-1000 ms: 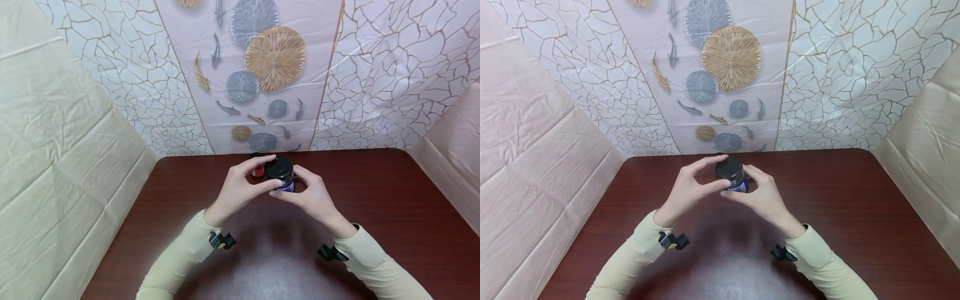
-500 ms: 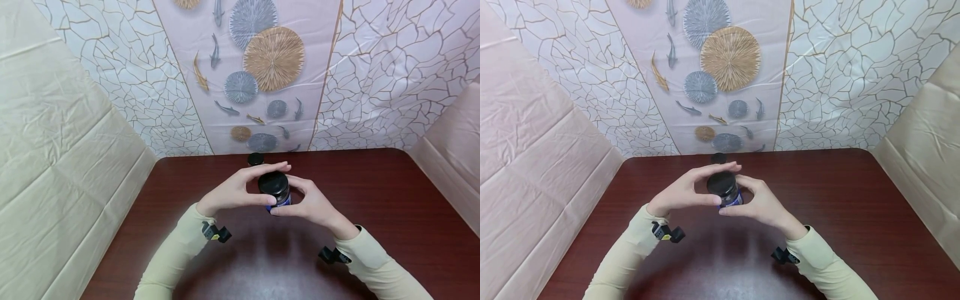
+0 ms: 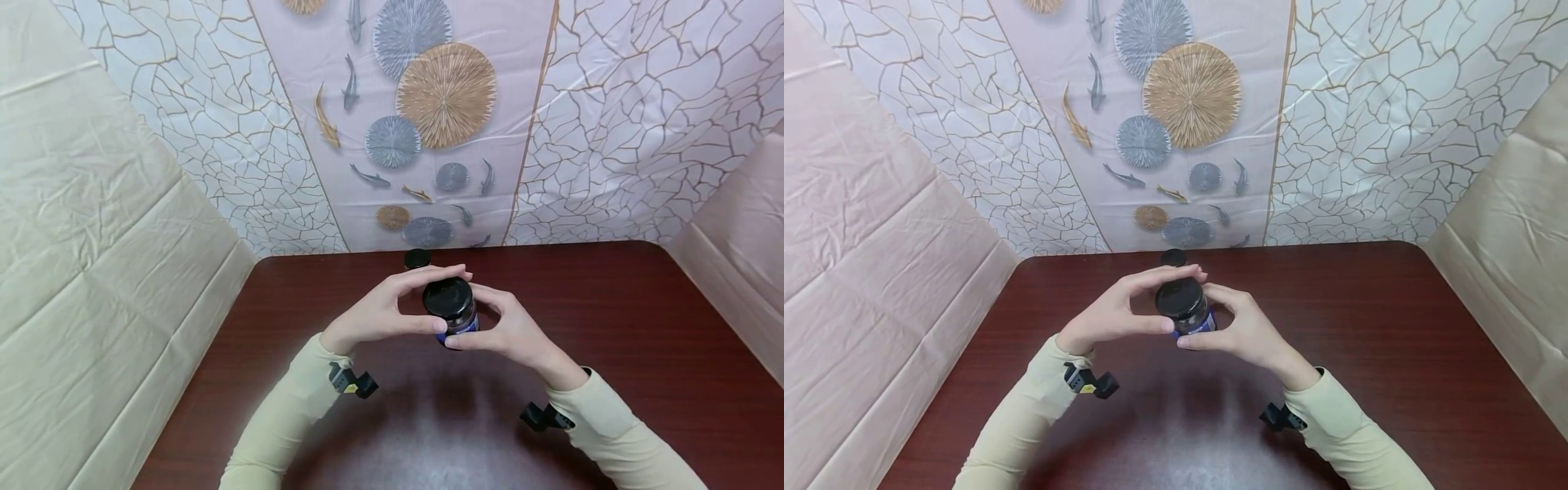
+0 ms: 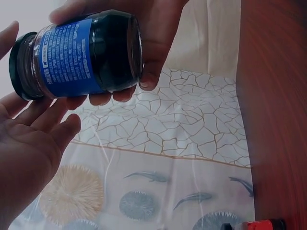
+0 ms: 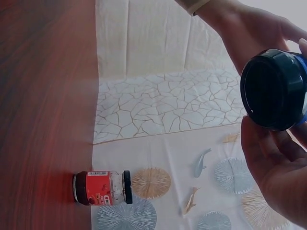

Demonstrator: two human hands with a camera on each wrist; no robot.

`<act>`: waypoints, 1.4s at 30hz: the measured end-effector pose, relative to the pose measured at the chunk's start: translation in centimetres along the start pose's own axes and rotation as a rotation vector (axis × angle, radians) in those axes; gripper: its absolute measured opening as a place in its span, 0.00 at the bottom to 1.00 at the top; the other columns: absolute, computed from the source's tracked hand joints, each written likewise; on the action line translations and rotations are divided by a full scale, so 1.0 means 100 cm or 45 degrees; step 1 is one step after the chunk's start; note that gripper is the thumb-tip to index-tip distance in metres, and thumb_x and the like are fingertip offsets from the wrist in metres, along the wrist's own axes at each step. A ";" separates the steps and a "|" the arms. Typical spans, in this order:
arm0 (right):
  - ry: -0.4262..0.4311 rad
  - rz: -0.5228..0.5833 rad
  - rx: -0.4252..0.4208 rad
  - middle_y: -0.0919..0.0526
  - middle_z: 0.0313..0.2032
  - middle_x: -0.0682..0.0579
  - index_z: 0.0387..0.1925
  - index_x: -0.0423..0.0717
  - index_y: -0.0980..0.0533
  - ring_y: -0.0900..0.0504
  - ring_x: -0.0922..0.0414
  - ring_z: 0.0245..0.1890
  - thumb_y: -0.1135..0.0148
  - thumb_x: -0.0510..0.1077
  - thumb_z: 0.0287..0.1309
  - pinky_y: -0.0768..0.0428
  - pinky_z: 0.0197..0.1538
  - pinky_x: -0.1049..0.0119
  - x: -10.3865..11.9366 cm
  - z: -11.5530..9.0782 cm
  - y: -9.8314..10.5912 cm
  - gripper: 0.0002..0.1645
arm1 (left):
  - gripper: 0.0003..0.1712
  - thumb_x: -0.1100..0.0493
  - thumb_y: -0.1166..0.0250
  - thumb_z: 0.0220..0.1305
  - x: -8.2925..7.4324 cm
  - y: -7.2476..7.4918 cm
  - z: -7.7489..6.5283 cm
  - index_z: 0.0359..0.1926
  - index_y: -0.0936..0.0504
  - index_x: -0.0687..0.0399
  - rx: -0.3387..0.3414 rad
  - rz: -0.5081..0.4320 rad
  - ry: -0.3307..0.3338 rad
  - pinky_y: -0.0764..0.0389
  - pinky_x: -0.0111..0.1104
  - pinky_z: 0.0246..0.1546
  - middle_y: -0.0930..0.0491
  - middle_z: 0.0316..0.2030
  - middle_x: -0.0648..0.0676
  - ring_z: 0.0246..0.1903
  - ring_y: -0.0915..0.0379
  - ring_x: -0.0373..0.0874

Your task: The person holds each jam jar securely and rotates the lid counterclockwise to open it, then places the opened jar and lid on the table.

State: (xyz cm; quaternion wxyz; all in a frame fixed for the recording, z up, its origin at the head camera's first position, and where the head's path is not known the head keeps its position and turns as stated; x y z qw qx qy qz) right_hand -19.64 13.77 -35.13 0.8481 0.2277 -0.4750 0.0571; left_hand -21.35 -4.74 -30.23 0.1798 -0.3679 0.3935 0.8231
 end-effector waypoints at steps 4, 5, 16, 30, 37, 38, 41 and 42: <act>-0.001 -0.001 -0.001 0.17 0.55 0.53 0.61 0.50 0.22 0.20 0.56 0.54 0.22 0.36 0.48 0.25 0.57 0.65 0.002 -0.001 0.001 0.36 | 0.40 0.63 0.29 0.63 0.000 0.002 -0.004 0.75 0.33 0.48 -0.016 0.009 0.014 0.28 0.41 0.62 0.29 0.69 0.45 0.67 0.34 0.43; -0.001 -0.001 -0.001 0.17 0.55 0.53 0.61 0.50 0.22 0.20 0.56 0.54 0.22 0.36 0.48 0.24 0.57 0.65 0.002 0.000 0.002 0.36 | 0.40 0.63 0.29 0.63 0.000 0.003 -0.005 0.74 0.33 0.47 -0.021 0.008 0.018 0.27 0.42 0.61 0.29 0.69 0.45 0.66 0.33 0.43; -0.031 0.033 0.000 0.17 0.54 0.53 0.60 0.50 0.21 0.20 0.54 0.52 0.23 0.36 0.49 0.23 0.55 0.63 0.002 0.000 0.004 0.34 | 0.39 0.61 0.29 0.64 0.000 0.010 -0.013 0.74 0.31 0.49 -0.062 0.088 0.060 0.29 0.42 0.64 0.28 0.67 0.45 0.64 0.31 0.42; -0.032 0.022 -0.001 0.17 0.54 0.53 0.60 0.50 0.21 0.20 0.54 0.52 0.22 0.36 0.49 0.24 0.55 0.64 0.004 -0.001 0.006 0.34 | 0.33 0.53 0.28 0.65 -0.004 0.012 -0.021 0.70 0.27 0.34 -0.159 0.237 0.098 0.27 0.42 0.62 0.25 0.63 0.37 0.61 0.28 0.37; 0.000 0.002 0.064 0.17 0.54 0.53 0.59 0.49 0.21 0.20 0.56 0.54 0.21 0.37 0.48 0.23 0.56 0.64 0.003 -0.002 0.002 0.34 | 0.34 0.53 0.26 0.62 -0.006 0.010 -0.019 0.69 0.25 0.43 -0.154 0.272 0.062 0.27 0.39 0.62 0.24 0.63 0.41 0.61 0.28 0.38; 0.002 0.002 0.073 0.17 0.54 0.54 0.60 0.49 0.21 0.20 0.56 0.54 0.21 0.37 0.48 0.24 0.57 0.64 0.004 -0.003 0.002 0.34 | 0.35 0.54 0.26 0.62 -0.006 0.009 -0.018 0.69 0.25 0.45 -0.145 0.273 0.049 0.27 0.39 0.62 0.24 0.63 0.42 0.61 0.28 0.38; 0.003 0.007 0.097 0.17 0.55 0.54 0.60 0.50 0.21 0.20 0.55 0.55 0.21 0.37 0.47 0.24 0.58 0.63 0.004 -0.003 0.000 0.35 | 0.37 0.56 0.25 0.61 -0.007 0.007 -0.016 0.70 0.26 0.47 -0.113 0.270 0.000 0.29 0.37 0.64 0.23 0.63 0.43 0.62 0.29 0.39; 0.001 0.011 0.106 0.17 0.55 0.54 0.60 0.50 0.21 0.20 0.54 0.55 0.21 0.38 0.47 0.24 0.58 0.63 0.004 -0.003 -0.001 0.35 | 0.37 0.56 0.25 0.61 -0.008 0.006 -0.016 0.70 0.26 0.48 -0.104 0.268 -0.017 0.29 0.37 0.64 0.24 0.63 0.43 0.63 0.29 0.39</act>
Point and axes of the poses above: each hand's wrist, its own z-axis towards the middle knuckle, its own y-axis out of the back of the hand, x = y × z, the point moved 4 cm from there along z, towards the middle knuckle
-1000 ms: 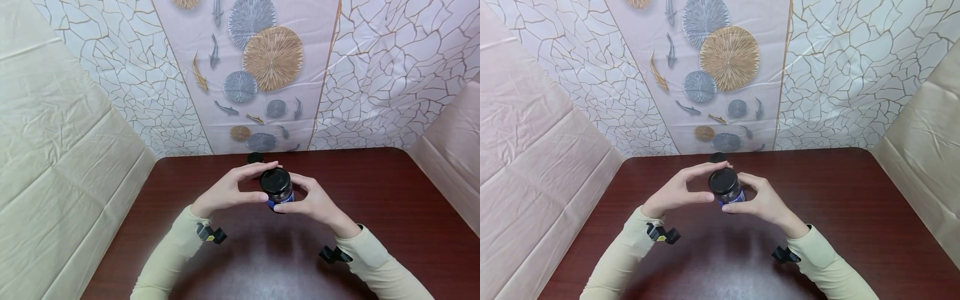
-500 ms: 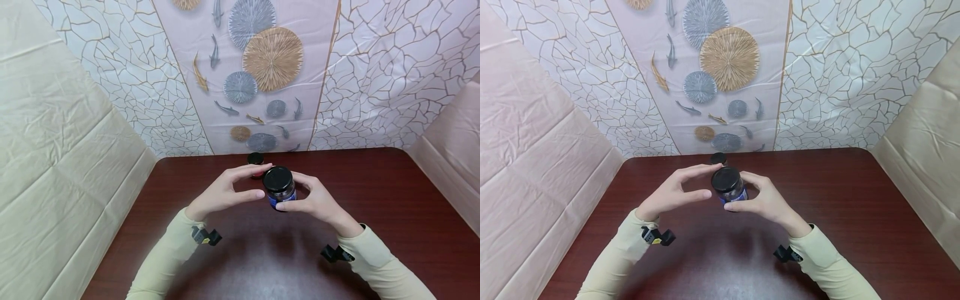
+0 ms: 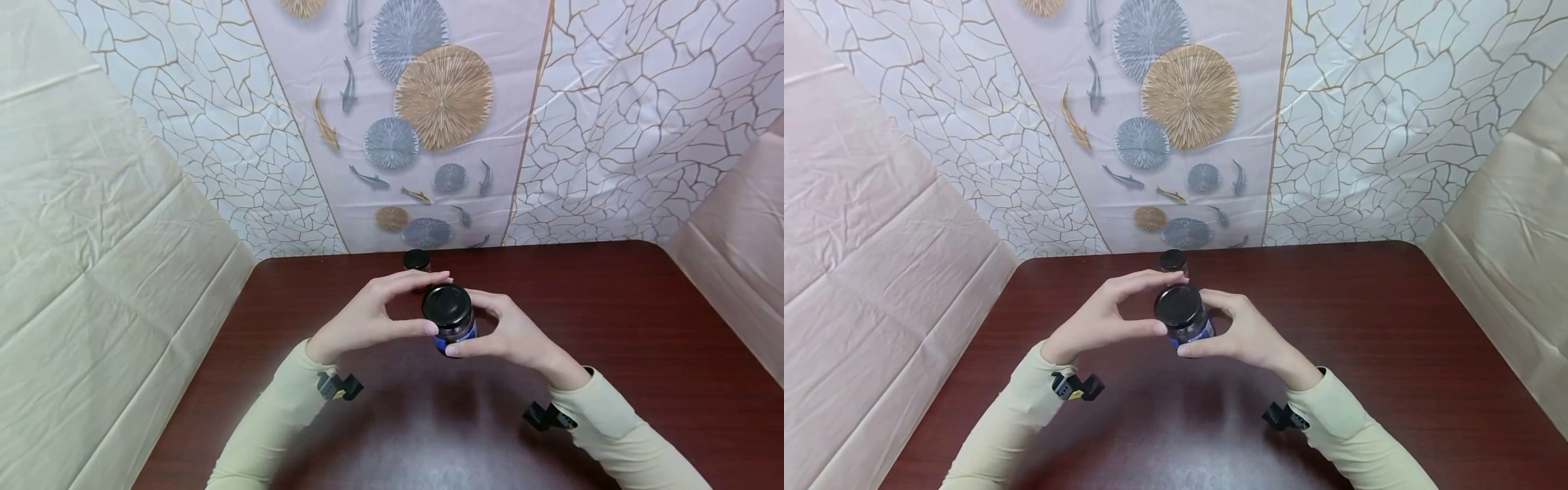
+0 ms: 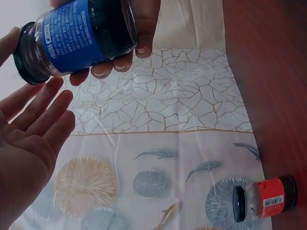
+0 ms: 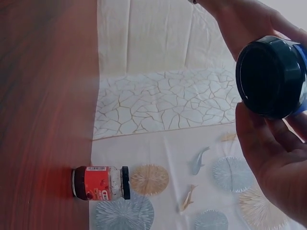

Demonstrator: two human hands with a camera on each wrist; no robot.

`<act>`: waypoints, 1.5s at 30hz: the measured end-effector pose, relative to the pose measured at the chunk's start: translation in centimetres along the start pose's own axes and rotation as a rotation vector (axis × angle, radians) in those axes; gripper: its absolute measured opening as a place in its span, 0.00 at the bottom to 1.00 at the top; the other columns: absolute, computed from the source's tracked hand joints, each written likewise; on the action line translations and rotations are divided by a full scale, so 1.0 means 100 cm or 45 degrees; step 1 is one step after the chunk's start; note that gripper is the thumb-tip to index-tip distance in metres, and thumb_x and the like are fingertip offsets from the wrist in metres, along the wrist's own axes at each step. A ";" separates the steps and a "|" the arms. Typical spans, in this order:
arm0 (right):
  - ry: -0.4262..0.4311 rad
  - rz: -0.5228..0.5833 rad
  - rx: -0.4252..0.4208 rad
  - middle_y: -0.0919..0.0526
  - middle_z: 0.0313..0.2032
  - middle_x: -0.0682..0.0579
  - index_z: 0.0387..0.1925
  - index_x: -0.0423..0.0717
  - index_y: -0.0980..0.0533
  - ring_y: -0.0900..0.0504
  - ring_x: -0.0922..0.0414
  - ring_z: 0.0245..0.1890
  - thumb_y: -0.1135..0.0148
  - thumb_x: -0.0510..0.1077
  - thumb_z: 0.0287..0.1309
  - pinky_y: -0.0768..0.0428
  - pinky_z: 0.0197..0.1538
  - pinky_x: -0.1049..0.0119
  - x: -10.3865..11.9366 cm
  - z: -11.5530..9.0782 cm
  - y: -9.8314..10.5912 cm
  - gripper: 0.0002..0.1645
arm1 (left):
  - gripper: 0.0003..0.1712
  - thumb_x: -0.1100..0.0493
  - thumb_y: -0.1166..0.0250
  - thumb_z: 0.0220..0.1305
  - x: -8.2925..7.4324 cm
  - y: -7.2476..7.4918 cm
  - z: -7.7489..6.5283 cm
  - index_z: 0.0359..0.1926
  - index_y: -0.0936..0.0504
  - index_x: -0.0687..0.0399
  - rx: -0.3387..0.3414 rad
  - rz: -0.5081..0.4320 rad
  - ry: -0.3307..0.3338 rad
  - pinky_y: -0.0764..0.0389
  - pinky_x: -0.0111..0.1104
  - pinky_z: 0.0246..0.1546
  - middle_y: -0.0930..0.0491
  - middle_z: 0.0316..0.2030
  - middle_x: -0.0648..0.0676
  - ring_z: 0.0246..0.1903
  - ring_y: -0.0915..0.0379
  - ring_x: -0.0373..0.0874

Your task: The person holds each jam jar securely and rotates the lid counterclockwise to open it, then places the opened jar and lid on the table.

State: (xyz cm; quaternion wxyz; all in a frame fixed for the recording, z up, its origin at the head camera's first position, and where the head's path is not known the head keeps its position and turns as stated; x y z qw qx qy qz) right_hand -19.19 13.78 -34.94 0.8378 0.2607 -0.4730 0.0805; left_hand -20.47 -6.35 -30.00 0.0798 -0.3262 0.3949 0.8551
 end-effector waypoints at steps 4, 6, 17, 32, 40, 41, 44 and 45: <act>0.011 0.016 0.025 0.16 0.54 0.54 0.59 0.52 0.20 0.20 0.54 0.55 0.21 0.38 0.46 0.24 0.57 0.63 -0.001 0.000 -0.004 0.35 | 0.39 0.57 0.25 0.60 -0.002 -0.005 0.002 0.71 0.28 0.48 0.023 -0.008 -0.041 0.30 0.37 0.64 0.24 0.63 0.43 0.64 0.30 0.39; 0.019 0.021 0.030 0.16 0.53 0.54 0.58 0.51 0.20 0.20 0.54 0.53 0.21 0.38 0.47 0.23 0.56 0.63 -0.001 0.001 -0.006 0.34 | 0.40 0.57 0.25 0.60 -0.003 -0.007 0.003 0.72 0.29 0.47 0.028 -0.019 -0.048 0.29 0.36 0.63 0.24 0.63 0.43 0.63 0.30 0.39; 0.038 0.006 0.023 0.15 0.50 0.54 0.57 0.47 0.20 0.19 0.55 0.50 0.21 0.38 0.48 0.22 0.54 0.61 -0.002 0.002 -0.010 0.32 | 0.38 0.59 0.28 0.63 -0.001 -0.019 0.010 0.72 0.30 0.50 0.036 -0.130 -0.063 0.24 0.35 0.58 0.24 0.63 0.45 0.62 0.29 0.41; 0.027 -0.029 -0.023 0.16 0.52 0.54 0.59 0.47 0.21 0.20 0.57 0.52 0.21 0.37 0.48 0.22 0.55 0.64 -0.005 0.003 -0.005 0.33 | 0.38 0.64 0.27 0.60 0.004 -0.022 0.011 0.71 0.28 0.53 -0.009 -0.182 -0.049 0.27 0.37 0.61 0.25 0.65 0.48 0.63 0.30 0.43; 0.005 -0.034 -0.033 0.17 0.54 0.54 0.59 0.48 0.20 0.20 0.56 0.52 0.21 0.38 0.48 0.23 0.55 0.64 -0.006 0.003 -0.001 0.33 | 0.37 0.64 0.28 0.62 0.006 -0.016 0.006 0.71 0.28 0.52 -0.001 -0.106 -0.041 0.31 0.38 0.65 0.26 0.65 0.46 0.65 0.33 0.42; 0.003 -0.036 -0.033 0.17 0.54 0.54 0.59 0.48 0.20 0.20 0.56 0.52 0.21 0.38 0.49 0.22 0.55 0.64 -0.006 0.003 -0.001 0.33 | 0.36 0.63 0.28 0.62 0.006 -0.015 0.006 0.71 0.28 0.52 0.003 -0.096 -0.036 0.31 0.38 0.65 0.26 0.66 0.46 0.65 0.33 0.42; 0.000 -0.039 -0.033 0.16 0.53 0.55 0.59 0.48 0.20 0.20 0.56 0.52 0.21 0.38 0.49 0.22 0.54 0.64 -0.006 0.002 0.000 0.33 | 0.36 0.61 0.28 0.63 0.007 -0.013 0.003 0.71 0.29 0.53 0.015 -0.063 -0.019 0.31 0.38 0.65 0.27 0.66 0.47 0.66 0.33 0.41; 0.000 -0.042 -0.034 0.16 0.53 0.55 0.59 0.49 0.20 0.19 0.56 0.51 0.21 0.38 0.49 0.22 0.54 0.64 -0.006 0.002 0.000 0.33 | 0.36 0.61 0.28 0.64 0.007 -0.012 0.002 0.71 0.29 0.53 0.018 -0.056 -0.014 0.30 0.38 0.65 0.27 0.67 0.48 0.66 0.34 0.41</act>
Point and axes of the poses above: each hand's wrist, its own z-axis towards the middle knuckle, its own y-axis out of the back of the hand, x = y × z, the point moved 4 cm from there along z, towards the middle knuckle
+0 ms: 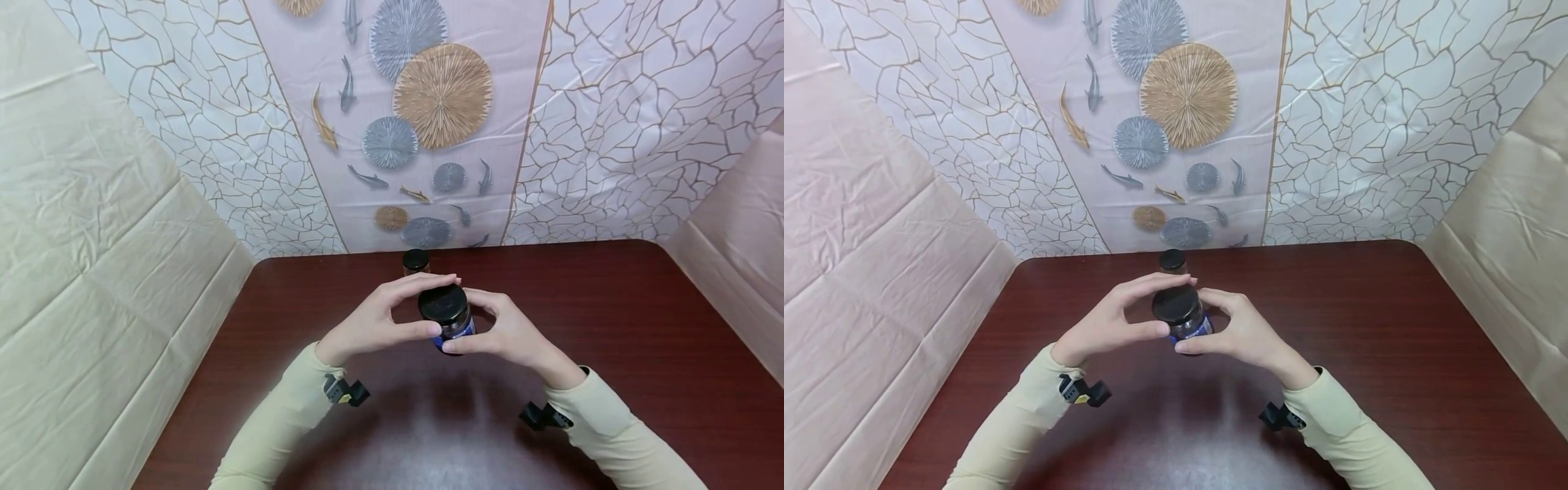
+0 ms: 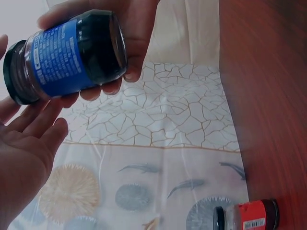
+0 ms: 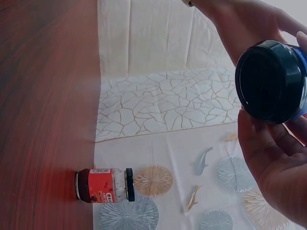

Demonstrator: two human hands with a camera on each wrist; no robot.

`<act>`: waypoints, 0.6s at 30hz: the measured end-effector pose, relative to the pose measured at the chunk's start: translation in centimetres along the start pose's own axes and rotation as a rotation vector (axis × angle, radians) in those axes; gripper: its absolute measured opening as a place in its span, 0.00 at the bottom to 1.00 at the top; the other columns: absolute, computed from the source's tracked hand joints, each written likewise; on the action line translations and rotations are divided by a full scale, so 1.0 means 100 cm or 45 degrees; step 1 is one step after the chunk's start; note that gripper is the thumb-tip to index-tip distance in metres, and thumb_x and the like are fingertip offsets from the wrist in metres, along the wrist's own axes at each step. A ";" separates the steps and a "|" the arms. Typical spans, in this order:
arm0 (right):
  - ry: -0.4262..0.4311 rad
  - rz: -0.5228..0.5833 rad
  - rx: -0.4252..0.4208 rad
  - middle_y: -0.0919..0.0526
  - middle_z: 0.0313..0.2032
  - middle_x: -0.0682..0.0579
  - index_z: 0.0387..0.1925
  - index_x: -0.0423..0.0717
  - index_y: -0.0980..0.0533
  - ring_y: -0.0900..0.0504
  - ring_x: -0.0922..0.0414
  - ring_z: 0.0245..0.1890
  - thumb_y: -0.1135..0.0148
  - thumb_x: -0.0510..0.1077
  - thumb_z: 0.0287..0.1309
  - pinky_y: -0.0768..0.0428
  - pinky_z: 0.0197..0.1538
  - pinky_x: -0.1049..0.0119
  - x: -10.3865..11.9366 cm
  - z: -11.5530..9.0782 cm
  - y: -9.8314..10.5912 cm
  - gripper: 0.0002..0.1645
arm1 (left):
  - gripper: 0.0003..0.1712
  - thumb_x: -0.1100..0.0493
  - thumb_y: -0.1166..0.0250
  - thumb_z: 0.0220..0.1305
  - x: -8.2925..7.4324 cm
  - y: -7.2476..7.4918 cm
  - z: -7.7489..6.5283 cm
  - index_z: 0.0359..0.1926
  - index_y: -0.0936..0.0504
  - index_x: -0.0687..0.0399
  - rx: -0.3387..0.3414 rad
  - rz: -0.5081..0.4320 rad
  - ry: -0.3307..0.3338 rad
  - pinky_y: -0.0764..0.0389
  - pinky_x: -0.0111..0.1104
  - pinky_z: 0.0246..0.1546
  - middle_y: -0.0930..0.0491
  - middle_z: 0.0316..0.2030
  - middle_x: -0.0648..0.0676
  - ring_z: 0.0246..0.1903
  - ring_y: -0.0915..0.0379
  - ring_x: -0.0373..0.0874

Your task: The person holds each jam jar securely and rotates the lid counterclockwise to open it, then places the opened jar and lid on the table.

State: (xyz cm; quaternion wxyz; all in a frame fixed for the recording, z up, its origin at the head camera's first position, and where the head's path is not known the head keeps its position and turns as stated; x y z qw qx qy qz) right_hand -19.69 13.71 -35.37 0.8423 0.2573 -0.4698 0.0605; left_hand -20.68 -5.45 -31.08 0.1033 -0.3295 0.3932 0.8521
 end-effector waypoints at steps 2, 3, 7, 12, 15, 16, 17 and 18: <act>0.006 -0.005 0.001 0.16 0.53 0.55 0.59 0.48 0.20 0.19 0.56 0.51 0.21 0.38 0.48 0.22 0.54 0.63 0.001 0.000 0.000 0.33 | 0.36 0.60 0.28 0.64 0.000 0.001 -0.002 0.72 0.29 0.52 0.002 0.008 0.012 0.30 0.38 0.64 0.27 0.67 0.48 0.67 0.34 0.41; 0.005 -0.006 0.002 0.16 0.53 0.55 0.59 0.48 0.20 0.19 0.56 0.51 0.21 0.38 0.48 0.22 0.54 0.63 0.001 0.000 0.000 0.33 | 0.36 0.60 0.29 0.64 0.000 0.002 -0.002 0.72 0.29 0.51 0.005 0.006 0.017 0.30 0.38 0.64 0.27 0.67 0.47 0.67 0.34 0.41; 0.002 -0.013 0.001 0.16 0.53 0.56 0.60 0.49 0.21 0.20 0.56 0.52 0.21 0.38 0.49 0.22 0.55 0.63 0.002 0.000 0.001 0.34 | 0.37 0.59 0.29 0.64 -0.001 0.005 -0.004 0.72 0.30 0.49 0.007 0.004 0.026 0.30 0.39 0.65 0.27 0.67 0.47 0.67 0.34 0.41; 0.004 -0.014 -0.003 0.16 0.53 0.56 0.60 0.49 0.21 0.19 0.56 0.53 0.21 0.38 0.48 0.22 0.55 0.63 0.003 -0.001 0.002 0.34 | 0.37 0.56 0.28 0.65 -0.003 0.010 -0.007 0.72 0.29 0.48 0.004 0.055 0.052 0.33 0.39 0.68 0.27 0.66 0.46 0.67 0.34 0.41; -0.003 -0.015 -0.008 0.16 0.53 0.56 0.60 0.49 0.21 0.19 0.56 0.53 0.21 0.39 0.48 0.22 0.56 0.63 0.003 -0.001 0.003 0.34 | 0.36 0.55 0.29 0.65 -0.006 0.012 -0.009 0.73 0.30 0.48 0.006 0.085 0.060 0.33 0.39 0.68 0.27 0.67 0.46 0.68 0.35 0.41; -0.010 -0.013 -0.008 0.16 0.53 0.56 0.60 0.50 0.21 0.19 0.56 0.53 0.21 0.39 0.48 0.22 0.56 0.63 0.003 -0.001 0.003 0.34 | 0.36 0.55 0.29 0.65 -0.006 0.012 -0.010 0.73 0.29 0.48 0.006 0.092 0.063 0.34 0.39 0.68 0.27 0.67 0.46 0.68 0.35 0.41; -0.016 -0.013 -0.009 0.16 0.53 0.56 0.60 0.50 0.21 0.19 0.56 0.53 0.21 0.39 0.48 0.22 0.56 0.63 0.003 -0.001 0.004 0.34 | 0.36 0.55 0.29 0.65 -0.006 0.013 -0.010 0.72 0.29 0.48 0.005 0.098 0.064 0.34 0.39 0.68 0.27 0.67 0.46 0.68 0.35 0.41; -0.016 -0.015 -0.010 0.16 0.54 0.56 0.60 0.50 0.21 0.19 0.56 0.53 0.21 0.39 0.48 0.22 0.56 0.63 0.004 -0.001 0.004 0.35 | 0.36 0.55 0.29 0.65 -0.006 0.013 -0.011 0.72 0.29 0.47 0.004 0.104 0.068 0.34 0.39 0.68 0.28 0.67 0.46 0.68 0.35 0.41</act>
Point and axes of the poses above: each hand's wrist, its own z-axis towards the middle knuckle, its own y-axis out of the back of the hand, x = y × z, the point moved 4 cm from there along z, towards the middle knuckle
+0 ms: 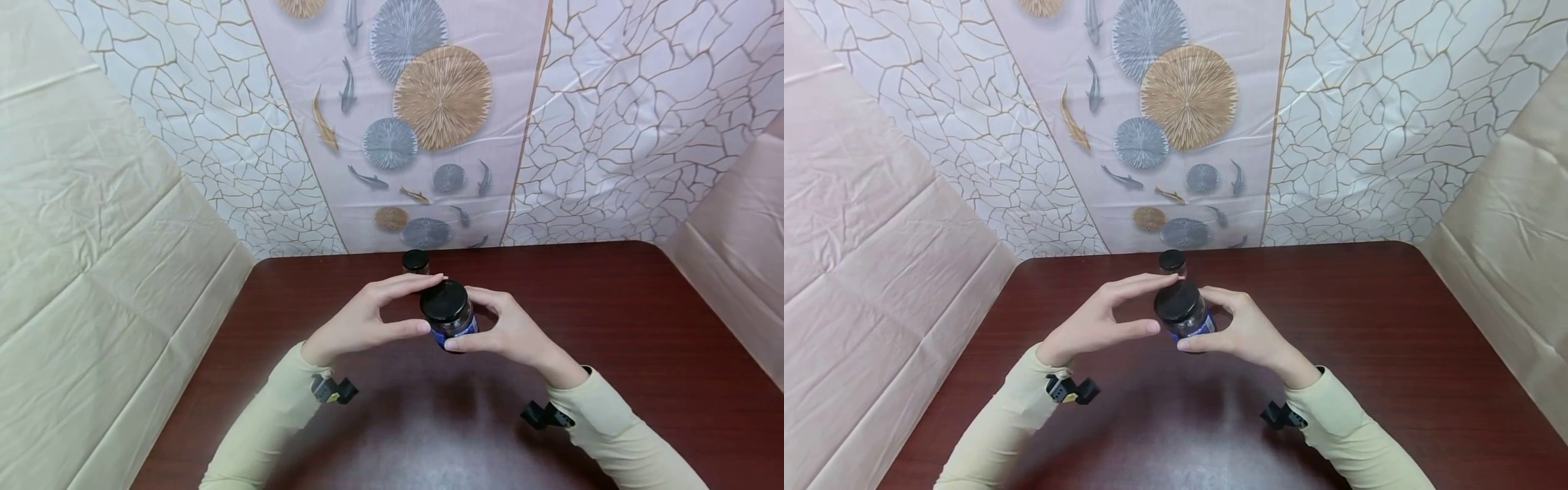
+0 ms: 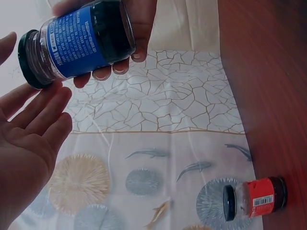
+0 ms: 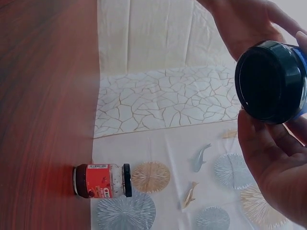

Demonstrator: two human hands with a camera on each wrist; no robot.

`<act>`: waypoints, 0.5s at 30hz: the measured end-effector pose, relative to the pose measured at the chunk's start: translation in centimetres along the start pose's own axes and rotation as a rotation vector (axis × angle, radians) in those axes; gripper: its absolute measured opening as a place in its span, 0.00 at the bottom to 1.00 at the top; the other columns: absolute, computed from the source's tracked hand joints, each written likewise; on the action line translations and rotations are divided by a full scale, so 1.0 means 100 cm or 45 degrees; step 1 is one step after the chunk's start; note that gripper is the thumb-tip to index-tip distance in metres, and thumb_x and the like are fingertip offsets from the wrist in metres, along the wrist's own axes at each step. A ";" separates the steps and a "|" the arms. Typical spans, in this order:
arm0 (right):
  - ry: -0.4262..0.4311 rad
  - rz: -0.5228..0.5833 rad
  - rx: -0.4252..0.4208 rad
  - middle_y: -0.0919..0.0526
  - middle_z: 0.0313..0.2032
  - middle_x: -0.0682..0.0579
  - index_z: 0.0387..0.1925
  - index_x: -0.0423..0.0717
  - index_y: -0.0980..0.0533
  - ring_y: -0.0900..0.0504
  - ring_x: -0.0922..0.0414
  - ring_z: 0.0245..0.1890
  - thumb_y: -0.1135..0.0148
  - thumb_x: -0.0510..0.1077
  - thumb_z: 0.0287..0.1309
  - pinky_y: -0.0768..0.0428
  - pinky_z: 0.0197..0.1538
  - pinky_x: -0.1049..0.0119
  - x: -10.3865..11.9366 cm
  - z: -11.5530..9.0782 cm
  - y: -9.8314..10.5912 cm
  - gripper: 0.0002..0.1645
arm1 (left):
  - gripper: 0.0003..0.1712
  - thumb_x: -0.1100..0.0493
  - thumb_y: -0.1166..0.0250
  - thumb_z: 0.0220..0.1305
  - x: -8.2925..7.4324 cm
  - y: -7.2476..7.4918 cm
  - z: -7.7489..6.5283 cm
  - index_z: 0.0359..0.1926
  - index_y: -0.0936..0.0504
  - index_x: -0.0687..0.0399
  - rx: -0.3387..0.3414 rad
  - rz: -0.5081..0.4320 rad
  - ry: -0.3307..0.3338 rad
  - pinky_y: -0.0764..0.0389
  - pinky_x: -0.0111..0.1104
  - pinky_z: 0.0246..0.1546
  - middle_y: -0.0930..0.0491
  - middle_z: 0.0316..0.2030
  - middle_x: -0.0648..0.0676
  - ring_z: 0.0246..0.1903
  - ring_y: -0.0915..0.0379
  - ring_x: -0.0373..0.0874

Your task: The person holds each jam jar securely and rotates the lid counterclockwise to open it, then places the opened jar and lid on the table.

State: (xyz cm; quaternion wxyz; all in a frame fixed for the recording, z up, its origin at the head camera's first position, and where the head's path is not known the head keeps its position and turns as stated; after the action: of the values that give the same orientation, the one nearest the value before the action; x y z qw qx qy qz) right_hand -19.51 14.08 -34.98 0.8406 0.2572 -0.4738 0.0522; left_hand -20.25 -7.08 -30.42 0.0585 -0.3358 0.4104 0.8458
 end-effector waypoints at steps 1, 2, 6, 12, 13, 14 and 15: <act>-0.007 0.001 -0.002 0.16 0.54 0.57 0.60 0.50 0.21 0.19 0.56 0.54 0.21 0.39 0.49 0.22 0.56 0.63 0.000 0.000 0.000 0.35 | 0.36 0.54 0.29 0.65 0.000 0.000 -0.001 0.72 0.29 0.47 -0.001 0.002 0.004 0.34 0.39 0.68 0.28 0.67 0.46 0.69 0.36 0.41; -0.010 0.001 -0.002 0.16 0.54 0.57 0.60 0.50 0.21 0.20 0.56 0.54 0.21 0.39 0.49 0.22 0.56 0.63 0.000 0.000 0.001 0.35 | 0.36 0.54 0.29 0.65 0.000 0.000 -0.001 0.72 0.29 0.46 -0.002 0.005 0.010 0.34 0.40 0.68 0.28 0.67 0.46 0.69 0.36 0.41; -0.022 -0.001 -0.005 0.16 0.54 0.57 0.60 0.50 0.21 0.20 0.56 0.54 0.21 0.39 0.49 0.23 0.56 0.63 0.001 -0.001 0.002 0.34 | 0.35 0.54 0.30 0.66 0.001 0.001 -0.003 0.72 0.29 0.46 -0.005 0.029 0.019 0.34 0.40 0.68 0.28 0.67 0.46 0.69 0.36 0.41; -0.009 -0.009 -0.011 0.16 0.54 0.56 0.60 0.49 0.21 0.20 0.56 0.54 0.21 0.39 0.48 0.23 0.57 0.63 0.001 -0.002 0.002 0.35 | 0.33 0.55 0.31 0.67 -0.003 0.003 -0.005 0.71 0.28 0.48 -0.018 0.045 -0.005 0.34 0.39 0.68 0.27 0.67 0.46 0.68 0.34 0.41; -0.003 -0.011 -0.012 0.16 0.54 0.56 0.60 0.49 0.21 0.20 0.57 0.54 0.21 0.38 0.48 0.23 0.57 0.63 0.001 -0.002 0.002 0.35 | 0.32 0.56 0.31 0.67 -0.004 0.004 -0.005 0.71 0.27 0.49 -0.022 0.045 -0.010 0.33 0.39 0.68 0.27 0.66 0.46 0.68 0.34 0.41; -0.001 -0.011 -0.013 0.16 0.54 0.56 0.60 0.49 0.21 0.20 0.57 0.54 0.21 0.38 0.48 0.23 0.56 0.63 0.001 -0.002 0.003 0.35 | 0.32 0.56 0.31 0.67 -0.005 0.004 -0.005 0.70 0.27 0.49 -0.028 0.044 -0.014 0.33 0.39 0.68 0.26 0.66 0.46 0.68 0.34 0.41; 0.003 -0.014 -0.013 0.16 0.54 0.56 0.60 0.49 0.21 0.20 0.57 0.53 0.21 0.38 0.48 0.23 0.56 0.63 0.002 -0.002 0.003 0.35 | 0.31 0.56 0.31 0.67 -0.005 0.004 -0.005 0.70 0.26 0.49 -0.034 0.045 -0.018 0.33 0.39 0.67 0.26 0.66 0.46 0.67 0.33 0.41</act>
State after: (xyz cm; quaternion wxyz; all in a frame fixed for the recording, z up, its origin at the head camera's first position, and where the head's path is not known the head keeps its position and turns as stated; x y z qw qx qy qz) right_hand -19.37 14.39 -34.84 0.8426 0.2556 -0.4718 0.0455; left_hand -19.77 -7.66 -30.05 0.0420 -0.3234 0.4047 0.8543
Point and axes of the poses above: each hand's wrist, its own z-axis towards the middle knuckle, its own y-axis out of the back of the hand, x = y × z, the point moved 4 cm from there along z, towards the middle knuckle
